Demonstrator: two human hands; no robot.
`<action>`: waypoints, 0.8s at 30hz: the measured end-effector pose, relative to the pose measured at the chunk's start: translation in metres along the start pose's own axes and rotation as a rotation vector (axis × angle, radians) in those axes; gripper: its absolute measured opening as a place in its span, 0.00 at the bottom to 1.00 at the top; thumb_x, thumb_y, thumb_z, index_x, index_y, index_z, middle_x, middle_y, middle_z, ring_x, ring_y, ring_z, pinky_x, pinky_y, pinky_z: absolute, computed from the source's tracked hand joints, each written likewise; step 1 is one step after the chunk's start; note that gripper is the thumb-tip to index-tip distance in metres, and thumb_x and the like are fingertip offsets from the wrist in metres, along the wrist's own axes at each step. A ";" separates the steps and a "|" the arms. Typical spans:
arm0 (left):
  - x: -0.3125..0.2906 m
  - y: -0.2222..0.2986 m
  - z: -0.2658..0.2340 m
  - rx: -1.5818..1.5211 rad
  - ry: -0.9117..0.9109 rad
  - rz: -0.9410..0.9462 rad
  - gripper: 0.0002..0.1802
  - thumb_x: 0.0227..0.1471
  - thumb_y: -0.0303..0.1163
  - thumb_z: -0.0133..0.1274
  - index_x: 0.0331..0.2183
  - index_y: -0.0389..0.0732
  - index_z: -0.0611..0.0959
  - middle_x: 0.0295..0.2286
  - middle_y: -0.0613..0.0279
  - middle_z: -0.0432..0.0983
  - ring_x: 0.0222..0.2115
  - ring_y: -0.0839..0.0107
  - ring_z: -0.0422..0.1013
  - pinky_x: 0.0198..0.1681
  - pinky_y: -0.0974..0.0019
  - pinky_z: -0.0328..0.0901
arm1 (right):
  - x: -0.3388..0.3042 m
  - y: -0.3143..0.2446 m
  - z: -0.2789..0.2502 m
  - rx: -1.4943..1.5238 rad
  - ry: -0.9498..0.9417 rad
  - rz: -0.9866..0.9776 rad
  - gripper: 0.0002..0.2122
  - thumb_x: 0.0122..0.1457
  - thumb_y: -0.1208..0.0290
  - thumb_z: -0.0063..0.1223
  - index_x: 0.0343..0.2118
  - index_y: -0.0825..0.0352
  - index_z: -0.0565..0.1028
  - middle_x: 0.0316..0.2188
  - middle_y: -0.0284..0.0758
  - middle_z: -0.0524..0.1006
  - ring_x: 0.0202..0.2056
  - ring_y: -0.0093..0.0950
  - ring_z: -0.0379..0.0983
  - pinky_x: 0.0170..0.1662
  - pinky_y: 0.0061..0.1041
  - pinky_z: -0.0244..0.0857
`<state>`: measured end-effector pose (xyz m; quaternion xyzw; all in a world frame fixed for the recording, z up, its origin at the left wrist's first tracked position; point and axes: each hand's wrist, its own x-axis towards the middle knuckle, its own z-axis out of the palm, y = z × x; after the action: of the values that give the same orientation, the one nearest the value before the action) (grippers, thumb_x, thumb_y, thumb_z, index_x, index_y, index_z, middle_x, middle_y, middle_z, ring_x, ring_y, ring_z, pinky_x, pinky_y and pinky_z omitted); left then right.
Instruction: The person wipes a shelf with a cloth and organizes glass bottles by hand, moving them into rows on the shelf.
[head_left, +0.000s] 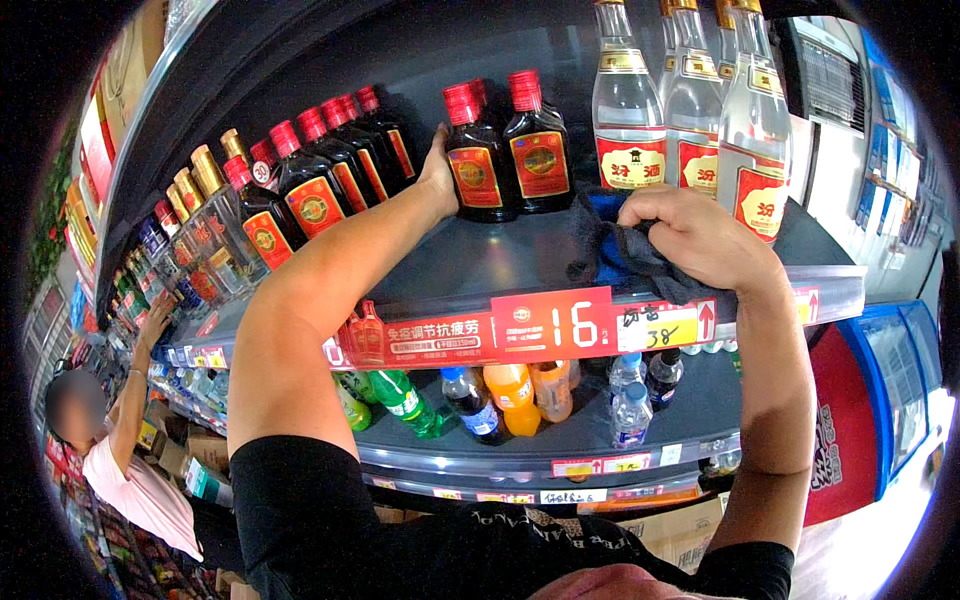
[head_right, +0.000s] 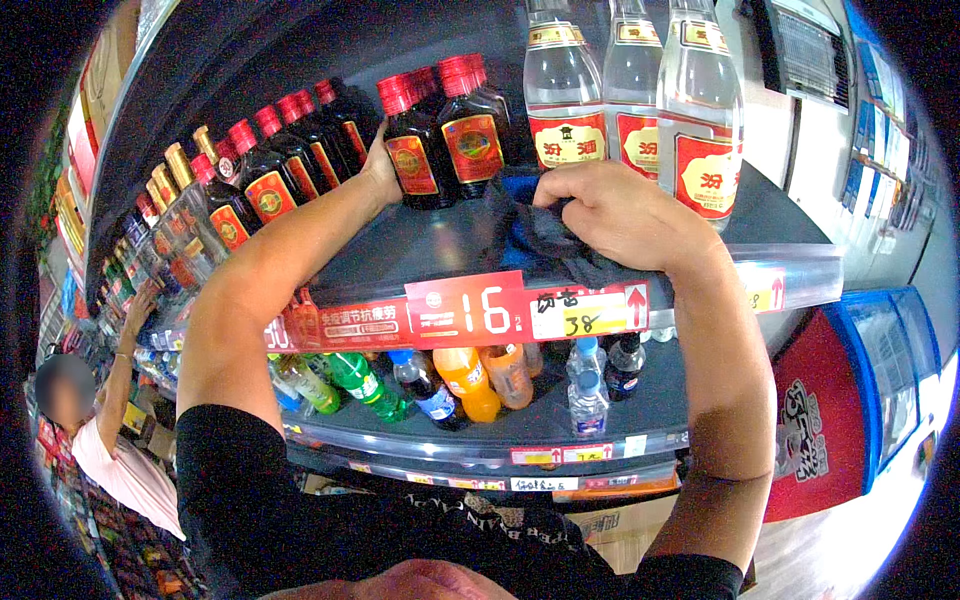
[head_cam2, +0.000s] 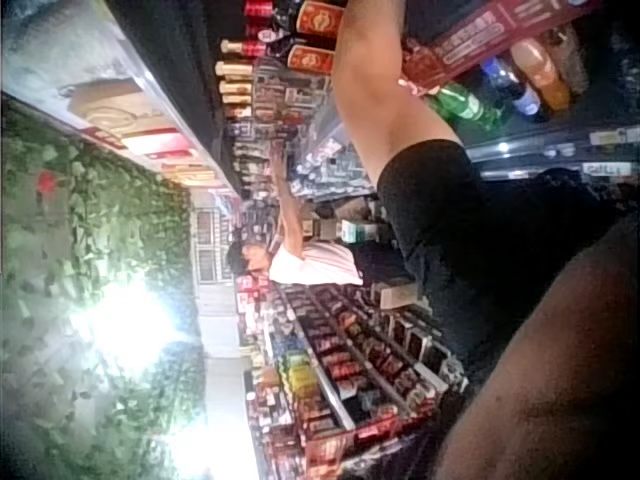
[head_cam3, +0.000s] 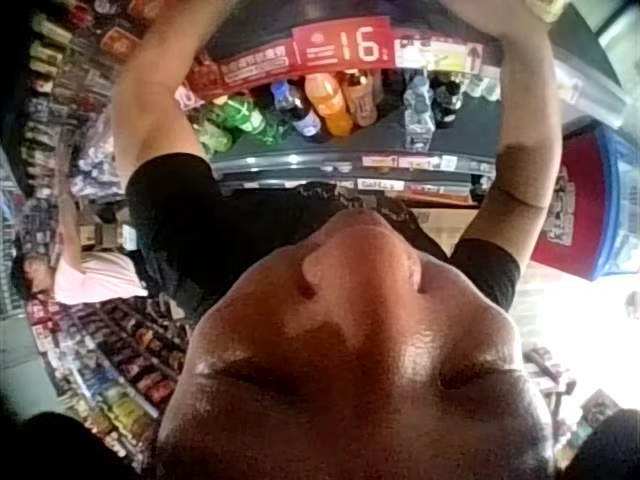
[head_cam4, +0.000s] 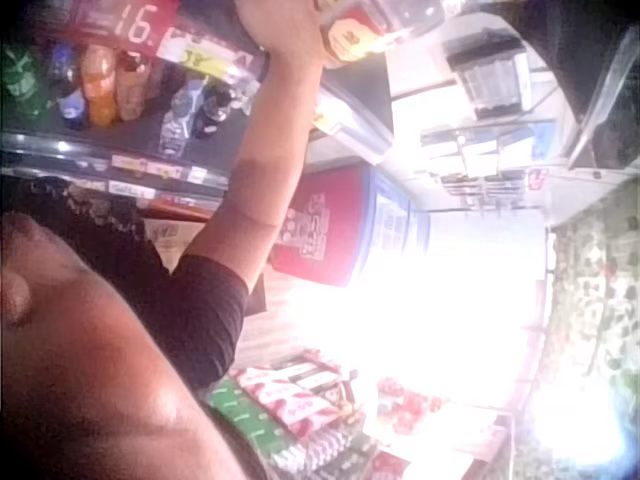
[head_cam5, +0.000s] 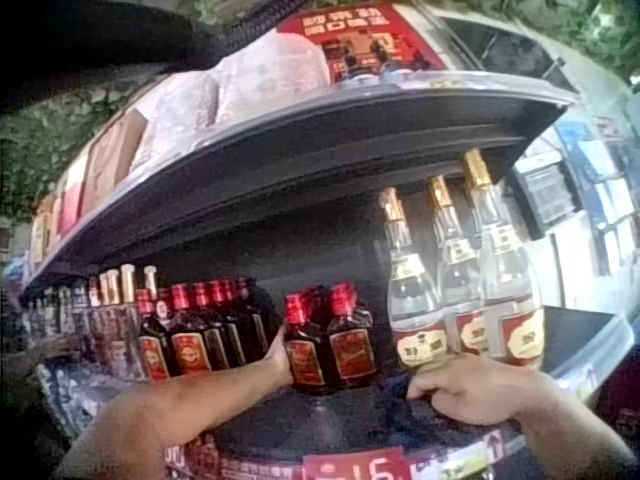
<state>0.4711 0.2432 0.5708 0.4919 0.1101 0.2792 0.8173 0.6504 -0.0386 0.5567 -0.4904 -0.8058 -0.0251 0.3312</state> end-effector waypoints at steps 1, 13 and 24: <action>-0.003 -0.002 0.007 0.011 0.000 0.005 0.35 0.51 0.58 0.24 0.51 0.45 0.65 0.50 0.53 0.61 0.51 0.53 0.59 0.54 0.47 0.51 | 0.000 0.000 -0.001 -0.009 -0.003 -0.003 0.11 0.41 0.83 0.36 0.30 0.73 0.68 0.29 0.42 0.72 0.36 0.36 0.68 0.42 0.29 0.60; -0.024 -0.006 0.022 0.203 0.217 0.053 0.39 0.52 0.62 0.20 0.49 0.43 0.67 0.48 0.55 0.64 0.51 0.59 0.58 0.55 0.52 0.48 | -0.001 0.003 -0.002 -0.041 -0.003 0.013 0.12 0.41 0.82 0.37 0.30 0.72 0.68 0.30 0.42 0.71 0.37 0.38 0.68 0.42 0.29 0.60; -0.075 0.033 0.052 0.962 0.279 0.249 0.60 0.38 0.58 0.55 0.57 0.43 0.35 0.57 0.50 0.41 0.57 0.52 0.42 0.52 0.35 0.42 | 0.000 -0.003 -0.001 -0.037 0.026 0.035 0.11 0.43 0.79 0.38 0.31 0.71 0.70 0.29 0.43 0.73 0.35 0.38 0.70 0.40 0.30 0.62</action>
<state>0.4220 0.1740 0.6176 0.7796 0.2748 0.3552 0.4366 0.6484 -0.0406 0.5584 -0.5100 -0.7920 -0.0406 0.3330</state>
